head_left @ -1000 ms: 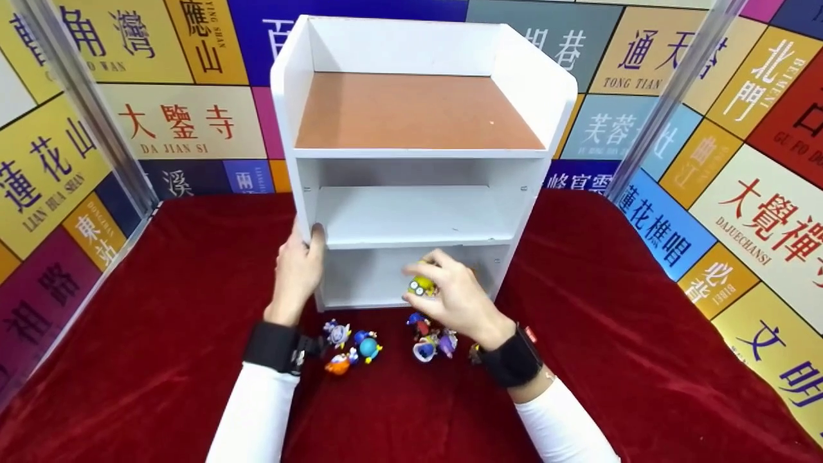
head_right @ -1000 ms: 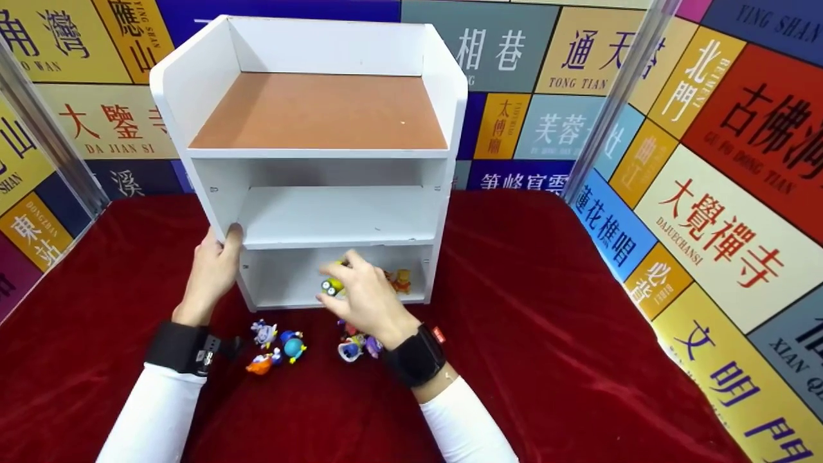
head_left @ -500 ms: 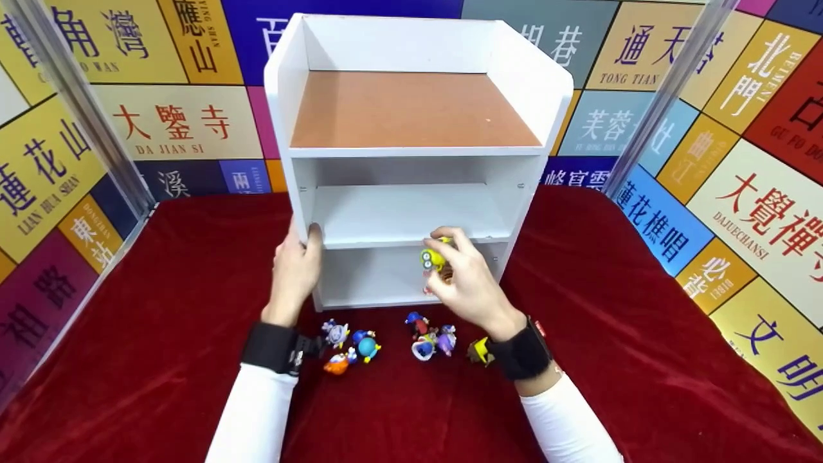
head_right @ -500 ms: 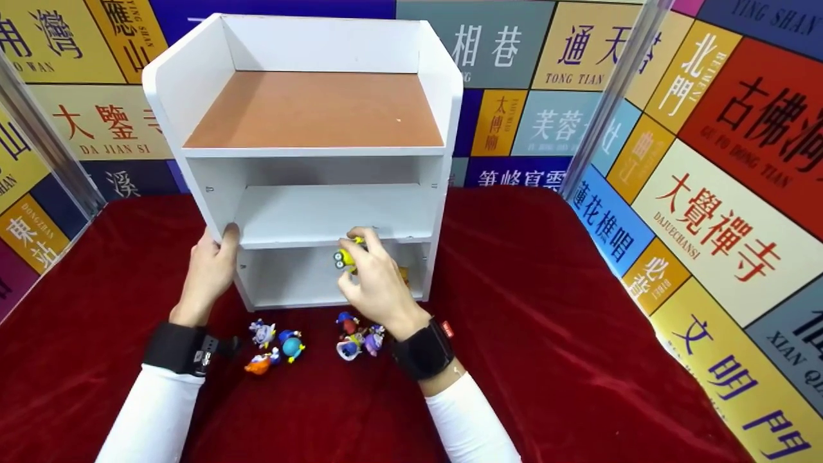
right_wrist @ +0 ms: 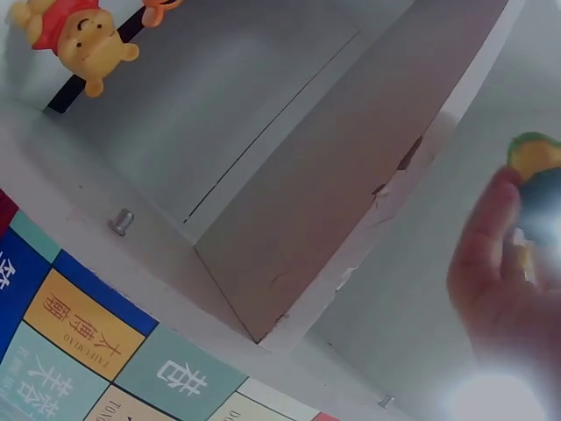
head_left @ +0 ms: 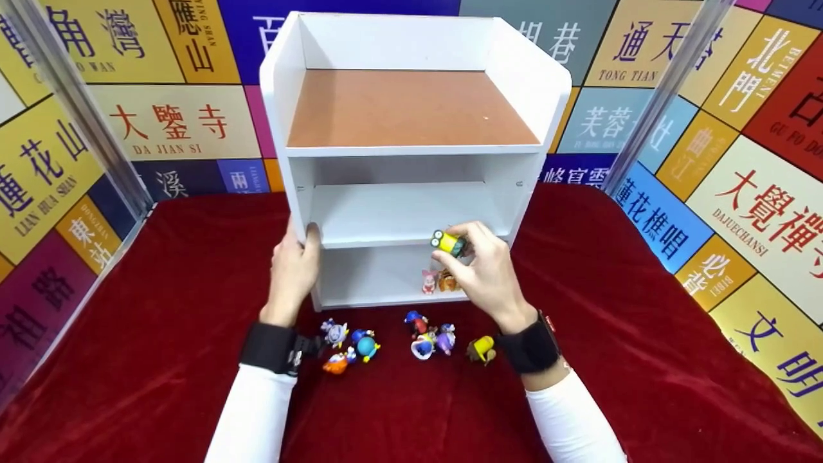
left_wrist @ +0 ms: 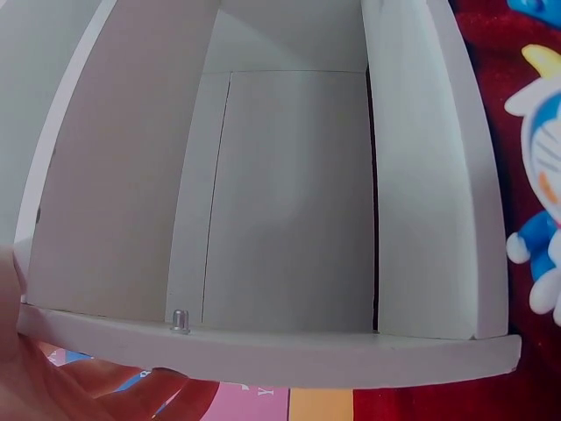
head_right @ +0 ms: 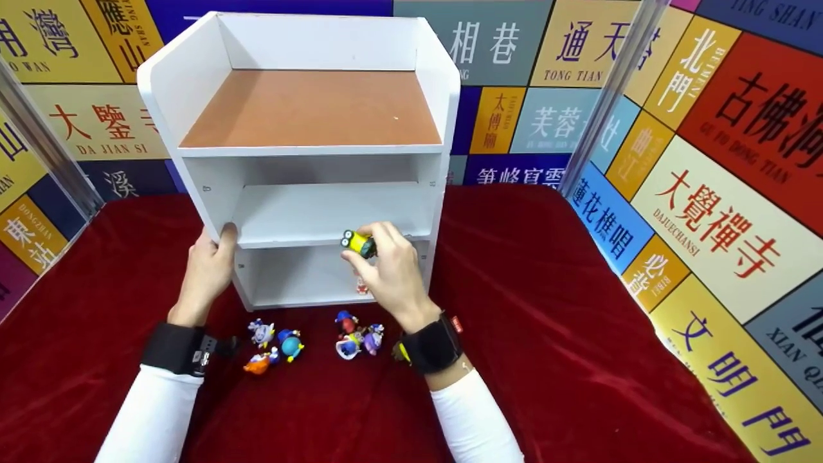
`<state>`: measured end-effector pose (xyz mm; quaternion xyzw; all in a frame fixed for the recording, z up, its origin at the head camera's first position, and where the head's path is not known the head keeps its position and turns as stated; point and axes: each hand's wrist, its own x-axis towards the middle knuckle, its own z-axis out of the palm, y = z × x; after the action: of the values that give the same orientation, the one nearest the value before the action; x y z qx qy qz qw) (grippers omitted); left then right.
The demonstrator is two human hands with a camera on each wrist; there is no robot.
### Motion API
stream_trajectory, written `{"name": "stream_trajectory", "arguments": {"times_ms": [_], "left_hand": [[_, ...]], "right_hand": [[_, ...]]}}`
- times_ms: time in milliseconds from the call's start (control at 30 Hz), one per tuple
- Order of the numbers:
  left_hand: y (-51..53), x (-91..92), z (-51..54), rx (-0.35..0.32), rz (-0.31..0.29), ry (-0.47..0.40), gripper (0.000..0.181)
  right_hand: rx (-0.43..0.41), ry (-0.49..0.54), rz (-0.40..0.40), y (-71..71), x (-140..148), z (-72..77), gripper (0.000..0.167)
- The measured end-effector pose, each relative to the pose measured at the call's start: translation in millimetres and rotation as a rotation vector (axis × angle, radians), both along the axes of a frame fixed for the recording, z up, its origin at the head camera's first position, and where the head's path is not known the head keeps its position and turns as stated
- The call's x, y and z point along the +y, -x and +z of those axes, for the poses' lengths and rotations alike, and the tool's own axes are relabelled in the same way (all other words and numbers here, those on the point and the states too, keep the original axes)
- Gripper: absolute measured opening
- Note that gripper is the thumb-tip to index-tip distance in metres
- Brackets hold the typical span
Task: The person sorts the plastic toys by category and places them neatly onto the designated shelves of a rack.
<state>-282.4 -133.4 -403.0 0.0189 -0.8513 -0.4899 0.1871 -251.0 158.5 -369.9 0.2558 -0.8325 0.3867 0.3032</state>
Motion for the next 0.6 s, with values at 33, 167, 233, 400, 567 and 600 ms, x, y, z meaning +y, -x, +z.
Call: {"name": "stream_trajectory", "arguments": {"times_ms": [33, 167, 233, 400, 567, 600], "left_hand": [[0.1, 0.0, -0.1, -0.001, -0.001, -0.001, 0.039], [0.7, 0.4, 0.1, 0.003, 0.0, -0.003, 0.039], [0.6, 0.5, 0.3, 0.005, 0.0, 0.0, 0.039], [-0.5, 0.9, 0.6, 0.007, 0.012, 0.015, 0.04], [-0.7, 1.0, 0.7, -0.002, 0.03, 0.012, 0.045], [-0.6, 0.9, 0.5, -0.005, 0.033, 0.013, 0.046]], "right_hand": [[0.013, 0.015, -0.008, 0.2, 0.2, 0.1, 0.029], [0.052, 0.084, -0.057, 1.2, 1.0, 0.3, 0.031], [0.049, 0.112, -0.083, 2.1, 1.8, 0.5, 0.032], [0.008, 0.151, -0.136, 4.4, 6.6, 2.1, 0.032], [0.017, 0.149, -0.14, 8.2, 12.8, 3.1, 0.036], [0.025, 0.145, -0.131, 8.8, 13.7, 3.1, 0.036]]}}
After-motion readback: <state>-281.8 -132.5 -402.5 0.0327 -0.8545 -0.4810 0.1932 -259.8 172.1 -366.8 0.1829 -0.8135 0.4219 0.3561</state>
